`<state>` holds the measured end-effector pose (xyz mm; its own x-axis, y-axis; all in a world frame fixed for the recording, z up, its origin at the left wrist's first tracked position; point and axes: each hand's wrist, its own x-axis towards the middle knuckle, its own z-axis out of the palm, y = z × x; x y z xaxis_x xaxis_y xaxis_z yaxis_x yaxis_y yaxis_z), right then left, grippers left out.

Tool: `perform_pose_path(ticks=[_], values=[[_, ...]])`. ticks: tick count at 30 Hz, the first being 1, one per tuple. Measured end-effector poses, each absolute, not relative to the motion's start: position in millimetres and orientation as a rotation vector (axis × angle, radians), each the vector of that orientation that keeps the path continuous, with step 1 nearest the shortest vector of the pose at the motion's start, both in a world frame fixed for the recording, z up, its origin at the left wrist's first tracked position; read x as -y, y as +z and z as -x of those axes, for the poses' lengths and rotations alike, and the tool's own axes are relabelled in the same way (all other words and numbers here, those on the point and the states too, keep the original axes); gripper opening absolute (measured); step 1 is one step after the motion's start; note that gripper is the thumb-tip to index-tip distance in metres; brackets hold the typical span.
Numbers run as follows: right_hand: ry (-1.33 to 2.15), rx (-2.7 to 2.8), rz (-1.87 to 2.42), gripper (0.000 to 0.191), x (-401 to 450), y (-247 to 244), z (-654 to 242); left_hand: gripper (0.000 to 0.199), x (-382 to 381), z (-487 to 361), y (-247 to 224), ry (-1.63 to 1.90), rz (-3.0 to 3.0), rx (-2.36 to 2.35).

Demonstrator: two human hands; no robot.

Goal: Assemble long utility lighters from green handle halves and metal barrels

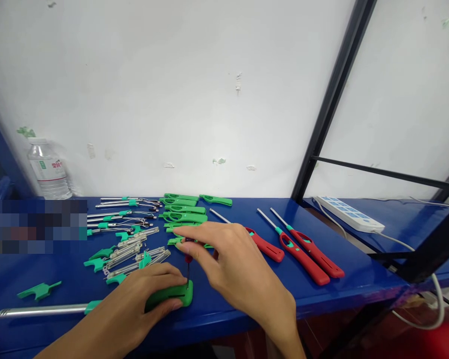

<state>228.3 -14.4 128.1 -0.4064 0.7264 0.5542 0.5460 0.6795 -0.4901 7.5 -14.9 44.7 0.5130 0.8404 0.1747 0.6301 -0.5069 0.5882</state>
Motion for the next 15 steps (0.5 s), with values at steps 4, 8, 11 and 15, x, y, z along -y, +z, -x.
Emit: perform_pose_path(ticks=[4, 8, 11, 15], values=[[0.247, 2.097, 0.973, 0.020, 10, 127, -225, 0.016, 15, -7, 41, 0.618, -2.325, -1.202], [0.189, 2.080, 0.970, 0.016, 6, 125, -223, 0.016, 15, -6, 40, 0.643, -2.319, -1.203], [0.111, 2.060, 1.009, 0.012, 5, 125, -223, 0.016, 15, -6, 39, 0.668, -2.333, -1.186], [0.037, 2.043, 1.050, 0.010, 2, 125, -224, 0.022, 14, -10, 36, 0.805, -2.319, -1.185]])
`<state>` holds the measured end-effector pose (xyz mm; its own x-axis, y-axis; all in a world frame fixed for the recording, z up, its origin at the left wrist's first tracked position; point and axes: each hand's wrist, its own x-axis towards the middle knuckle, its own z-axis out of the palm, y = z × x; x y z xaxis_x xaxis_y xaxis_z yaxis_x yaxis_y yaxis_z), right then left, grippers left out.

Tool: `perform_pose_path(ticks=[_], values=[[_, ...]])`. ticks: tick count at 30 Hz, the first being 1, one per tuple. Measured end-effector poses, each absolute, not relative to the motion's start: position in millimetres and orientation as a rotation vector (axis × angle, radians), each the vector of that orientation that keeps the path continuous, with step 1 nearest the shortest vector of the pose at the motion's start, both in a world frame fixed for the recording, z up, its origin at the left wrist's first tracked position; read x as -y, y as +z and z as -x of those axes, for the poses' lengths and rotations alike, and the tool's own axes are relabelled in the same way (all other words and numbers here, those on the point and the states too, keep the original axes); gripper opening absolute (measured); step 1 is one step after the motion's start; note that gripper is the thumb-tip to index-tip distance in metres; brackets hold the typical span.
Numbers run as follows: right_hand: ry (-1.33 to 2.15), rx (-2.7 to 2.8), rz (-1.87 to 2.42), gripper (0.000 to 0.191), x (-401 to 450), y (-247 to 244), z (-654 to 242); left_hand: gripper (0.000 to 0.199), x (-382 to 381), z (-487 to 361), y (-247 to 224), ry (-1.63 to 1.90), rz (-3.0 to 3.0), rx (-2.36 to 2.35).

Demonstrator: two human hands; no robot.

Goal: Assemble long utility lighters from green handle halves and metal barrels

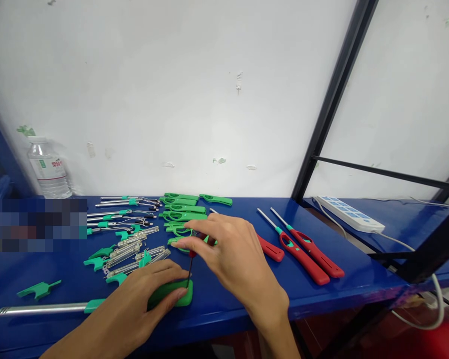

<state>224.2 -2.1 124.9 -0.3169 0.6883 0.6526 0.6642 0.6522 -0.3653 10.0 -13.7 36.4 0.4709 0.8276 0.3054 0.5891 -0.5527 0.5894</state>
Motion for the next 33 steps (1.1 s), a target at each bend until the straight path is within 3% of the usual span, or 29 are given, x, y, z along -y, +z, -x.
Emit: perform_pose_path(ticks=[6, 15, 20, 25, 30, 33], values=[[-0.045, 2.062, 1.035, 0.016, 0, 123, -224, 0.019, 10, -18, 34, 1.002, -2.320, -1.130], [0.083, 2.106, 1.086, 0.027, 17, 127, -224, 0.018, 11, -23, 26, 1.044, -2.347, -1.181], [0.258, 2.073, 1.135, 0.023, 14, 131, -224, 0.022, 12, -23, 29, 1.008, -2.332, -1.176], [0.331, 2.029, 1.153, 0.052, 10, 130, -218, 0.027, 12, -23, 32, 0.972, -2.310, -1.170], [0.442, 2.026, 1.037, 0.024, 16, 133, -229, 0.029, 11, -23, 31, 0.980, -2.265, -1.129], [0.468, 2.032, 0.990, 0.024, 18, 135, -236, 0.030, 11, -23, 29, 0.975, -2.251, -1.121]])
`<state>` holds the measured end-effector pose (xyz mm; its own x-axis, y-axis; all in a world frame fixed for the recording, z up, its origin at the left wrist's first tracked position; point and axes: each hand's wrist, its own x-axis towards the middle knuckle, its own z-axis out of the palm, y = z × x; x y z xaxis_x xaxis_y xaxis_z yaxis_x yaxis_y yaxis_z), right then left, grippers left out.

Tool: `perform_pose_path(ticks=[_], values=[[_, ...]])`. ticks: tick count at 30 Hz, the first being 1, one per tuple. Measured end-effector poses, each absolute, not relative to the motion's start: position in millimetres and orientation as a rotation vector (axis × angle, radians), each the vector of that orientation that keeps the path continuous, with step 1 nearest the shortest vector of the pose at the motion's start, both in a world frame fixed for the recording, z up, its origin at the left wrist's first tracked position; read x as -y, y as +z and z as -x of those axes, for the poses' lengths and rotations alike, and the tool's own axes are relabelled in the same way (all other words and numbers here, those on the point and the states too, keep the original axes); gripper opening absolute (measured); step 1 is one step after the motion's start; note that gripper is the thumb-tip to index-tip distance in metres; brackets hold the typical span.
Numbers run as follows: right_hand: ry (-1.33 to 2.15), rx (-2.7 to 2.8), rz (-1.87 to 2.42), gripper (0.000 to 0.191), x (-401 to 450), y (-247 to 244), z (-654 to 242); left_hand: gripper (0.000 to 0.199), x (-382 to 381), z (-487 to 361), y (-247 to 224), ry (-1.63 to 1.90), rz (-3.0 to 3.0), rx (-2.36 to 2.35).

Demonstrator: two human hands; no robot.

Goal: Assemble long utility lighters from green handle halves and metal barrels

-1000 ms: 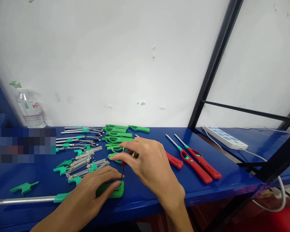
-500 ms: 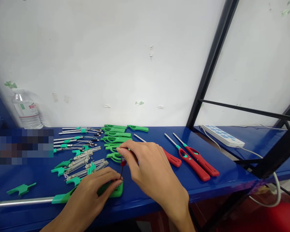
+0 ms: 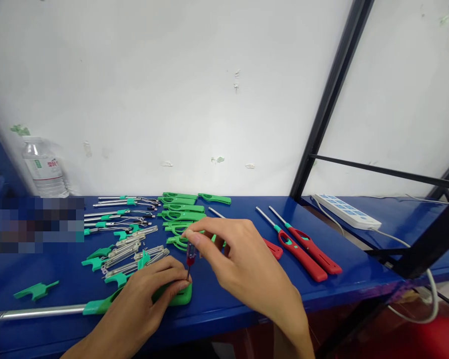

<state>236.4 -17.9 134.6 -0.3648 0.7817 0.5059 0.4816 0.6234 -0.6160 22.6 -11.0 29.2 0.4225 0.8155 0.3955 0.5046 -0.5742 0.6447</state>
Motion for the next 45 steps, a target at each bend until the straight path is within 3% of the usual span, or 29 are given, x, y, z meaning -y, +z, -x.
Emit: perform_pose_path(ticks=[5, 10, 16, 24, 29, 35, 40, 43, 45], values=[[0.559, 2.007, 0.982, 0.026, 14, 134, -234, 0.031, 11, -21, 28, 0.958, -2.255, -1.114], [0.561, 1.937, 1.058, 0.045, 11, 131, -227, 0.033, 11, -21, 27, 0.949, -2.260, -1.114], [0.578, 1.954, 0.995, 0.017, 12, 129, -230, 0.032, 10, -21, 27, 0.944, -2.255, -1.121], [0.441, 1.886, 1.078, 0.050, 10, 127, -221, 0.017, 10, -22, 29, 0.979, -2.213, -1.200], [0.284, 1.892, 1.153, 0.061, 10, 128, -219, 0.022, 9, -23, 31, 0.994, -2.222, -1.125], [0.430, 2.052, 1.066, 0.016, 22, 134, -231, 0.027, 10, -23, 31, 1.013, -2.214, -1.084], [0.487, 2.046, 1.097, 0.030, 22, 135, -230, 0.029, 9, -22, 30, 1.011, -2.207, -1.084], [0.453, 1.981, 1.174, 0.049, 16, 132, -224, 0.032, 8, -23, 31, 0.992, -2.203, -1.085], [0.452, 1.981, 1.173, 0.047, 14, 132, -222, 0.034, 8, -23, 32, 0.981, -2.202, -1.087]])
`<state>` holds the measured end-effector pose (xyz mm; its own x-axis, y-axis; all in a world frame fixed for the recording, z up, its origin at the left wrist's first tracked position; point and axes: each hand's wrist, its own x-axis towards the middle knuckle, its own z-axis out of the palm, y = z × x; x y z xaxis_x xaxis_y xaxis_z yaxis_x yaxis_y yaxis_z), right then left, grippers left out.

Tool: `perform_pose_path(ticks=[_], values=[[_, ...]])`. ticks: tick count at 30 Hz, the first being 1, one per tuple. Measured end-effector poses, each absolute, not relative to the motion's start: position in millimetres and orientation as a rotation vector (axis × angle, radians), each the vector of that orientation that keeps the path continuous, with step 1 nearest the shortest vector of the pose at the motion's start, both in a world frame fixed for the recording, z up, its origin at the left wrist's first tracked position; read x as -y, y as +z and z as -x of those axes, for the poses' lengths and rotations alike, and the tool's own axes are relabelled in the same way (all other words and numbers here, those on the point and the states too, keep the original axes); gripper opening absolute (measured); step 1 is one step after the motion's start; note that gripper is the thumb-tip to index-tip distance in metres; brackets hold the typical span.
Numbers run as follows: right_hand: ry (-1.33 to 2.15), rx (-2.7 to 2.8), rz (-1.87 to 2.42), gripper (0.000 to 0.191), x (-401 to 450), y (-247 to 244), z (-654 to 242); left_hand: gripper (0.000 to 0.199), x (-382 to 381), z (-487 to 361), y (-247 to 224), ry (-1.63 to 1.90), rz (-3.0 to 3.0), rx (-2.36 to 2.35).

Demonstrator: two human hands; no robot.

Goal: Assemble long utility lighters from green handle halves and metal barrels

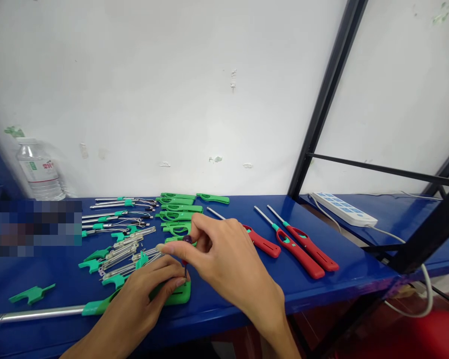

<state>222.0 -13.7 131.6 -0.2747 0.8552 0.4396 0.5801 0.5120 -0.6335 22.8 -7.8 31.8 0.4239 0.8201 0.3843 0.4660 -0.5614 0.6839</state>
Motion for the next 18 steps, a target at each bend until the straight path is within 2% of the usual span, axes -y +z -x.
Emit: perform_pose_path(ticks=[3, 4, 13, 18], values=[[0.494, 2.010, 1.096, 0.022, 13.8, 133.1, -225.3, 0.034, 9.0, -22.2, 32.6, 0.958, -2.206, -1.084], [0.516, 2.017, 1.060, 0.018, 14.2, 133.7, -227.3, 0.033, 9.3, -21.9, 32.5, 0.950, -2.210, -1.087], [0.530, 1.934, 1.110, 0.048, 12.2, 131.7, -224.6, 0.034, 9.8, -21.5, 30.5, 0.935, -2.204, -1.115], [0.547, 2.012, 1.018, 0.024, 16.1, 134.6, -230.3, 0.032, 9.3, -22.5, 32.5, 0.945, -2.209, -1.093]])
